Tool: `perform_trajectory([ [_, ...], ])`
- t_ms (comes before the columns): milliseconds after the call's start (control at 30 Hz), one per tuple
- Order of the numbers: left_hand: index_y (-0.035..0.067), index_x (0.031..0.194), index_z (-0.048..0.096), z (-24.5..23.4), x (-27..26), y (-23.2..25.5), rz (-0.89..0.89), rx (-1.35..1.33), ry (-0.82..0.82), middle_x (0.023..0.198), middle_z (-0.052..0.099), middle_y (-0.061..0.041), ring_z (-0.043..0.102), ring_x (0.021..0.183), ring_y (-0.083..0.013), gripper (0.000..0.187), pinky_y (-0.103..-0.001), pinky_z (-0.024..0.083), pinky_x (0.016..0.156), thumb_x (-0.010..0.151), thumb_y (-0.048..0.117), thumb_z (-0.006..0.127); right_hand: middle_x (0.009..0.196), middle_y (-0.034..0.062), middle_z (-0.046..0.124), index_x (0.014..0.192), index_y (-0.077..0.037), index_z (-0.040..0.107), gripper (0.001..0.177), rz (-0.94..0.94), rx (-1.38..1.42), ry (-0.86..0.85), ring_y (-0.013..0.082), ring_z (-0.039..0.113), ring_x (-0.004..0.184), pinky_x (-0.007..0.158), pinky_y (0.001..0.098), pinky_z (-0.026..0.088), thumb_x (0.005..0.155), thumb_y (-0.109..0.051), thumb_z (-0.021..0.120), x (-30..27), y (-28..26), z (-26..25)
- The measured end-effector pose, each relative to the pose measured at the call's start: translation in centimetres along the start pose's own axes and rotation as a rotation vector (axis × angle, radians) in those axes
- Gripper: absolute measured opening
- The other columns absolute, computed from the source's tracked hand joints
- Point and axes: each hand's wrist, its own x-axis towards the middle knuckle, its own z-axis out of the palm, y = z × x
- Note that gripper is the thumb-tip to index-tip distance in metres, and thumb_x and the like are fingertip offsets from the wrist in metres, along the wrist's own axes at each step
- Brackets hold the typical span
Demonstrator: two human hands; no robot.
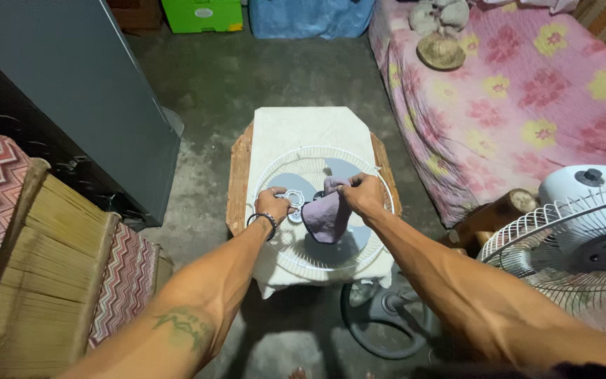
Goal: The person wipes the front grill and motor housing of a standing electric fan using a cloth. They rotate the grill to reach different areas and continue wiping the surface throughout the clip.
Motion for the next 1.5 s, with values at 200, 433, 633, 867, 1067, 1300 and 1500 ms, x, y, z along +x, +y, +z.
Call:
perform_trajectory([
  [200,0.004,0.102,0.070,-0.5,-4.6,4.5,-0.114,0.017,0.056,0.090,0.076,-0.018,0.078,0.075,-0.0236,0.025,-0.033,0.062,0.066,0.080,-0.008,0.068,0.086,0.0159,0.077,0.094,0.003,0.076,0.030,0.029,-0.004,0.002,0.0214,0.073,0.076,0.069,0.0345,0.058,0.076,-0.019,0.085,-0.5,-0.3,-0.1],
  [433,0.003,0.089,0.074,0.7,-3.0,0.8,-0.161,0.180,0.046,0.092,0.080,-0.020,0.079,0.078,-0.0233,0.011,-0.032,0.062,0.073,0.078,0.001,0.078,0.084,0.0144,0.076,0.095,0.004,0.076,0.030,0.059,0.021,-0.026,0.0209,0.071,0.074,0.067,0.0343,0.057,0.077,-0.018,0.085,-0.2,0.9,0.3],
  [633,0.015,0.108,0.082,1.0,-1.0,-3.5,-0.152,0.392,-0.004,0.110,0.077,-0.017,0.074,0.102,-0.0277,0.033,-0.032,0.055,0.094,0.078,0.007,0.071,0.083,0.0142,0.076,0.095,0.004,0.075,0.029,0.061,0.038,-0.052,0.0198,0.071,0.073,0.066,0.0336,0.056,0.078,-0.017,0.084,0.4,1.5,0.7],
  [867,0.019,0.122,0.076,1.3,0.2,-5.1,-0.234,0.497,-0.181,0.120,0.074,-0.014,0.072,0.105,-0.0288,0.041,-0.035,0.057,0.091,0.084,0.012,0.064,0.081,0.0132,0.076,0.093,0.004,0.075,0.027,0.056,0.011,-0.041,0.0191,0.071,0.071,0.065,0.0333,0.056,0.077,-0.017,0.084,0.5,1.8,0.8],
  [1067,0.016,0.128,0.073,1.3,0.1,-4.5,-0.246,0.596,-0.328,0.116,0.077,-0.013,0.079,0.090,-0.0280,0.043,-0.035,0.062,0.076,0.089,0.011,0.053,0.081,0.0126,0.075,0.091,0.003,0.076,0.030,0.072,-0.063,-0.006,0.0190,0.070,0.070,0.064,0.0337,0.056,0.075,-0.019,0.087,0.4,2.2,0.0],
  [1300,0.013,0.135,0.068,1.2,-0.8,-3.4,-0.347,0.445,-0.294,0.122,0.073,-0.012,0.077,0.092,-0.0270,0.049,-0.036,0.064,0.072,0.087,0.010,0.055,0.080,0.0119,0.076,0.091,0.001,0.076,0.028,0.083,-0.060,-0.026,0.0187,0.070,0.069,0.063,0.0333,0.056,0.076,-0.020,0.086,-0.1,2.8,-0.5],
  [1500,0.014,0.138,0.066,1.0,-1.8,-2.6,-0.278,0.538,-0.241,0.123,0.072,-0.017,0.075,0.097,-0.0258,0.054,-0.031,0.059,0.075,0.085,0.014,0.066,0.080,0.0107,0.076,0.091,0.001,0.076,0.029,0.072,-0.045,-0.021,0.0175,0.070,0.070,0.063,0.0325,0.055,0.074,-0.020,0.088,-0.5,3.2,-0.3],
])
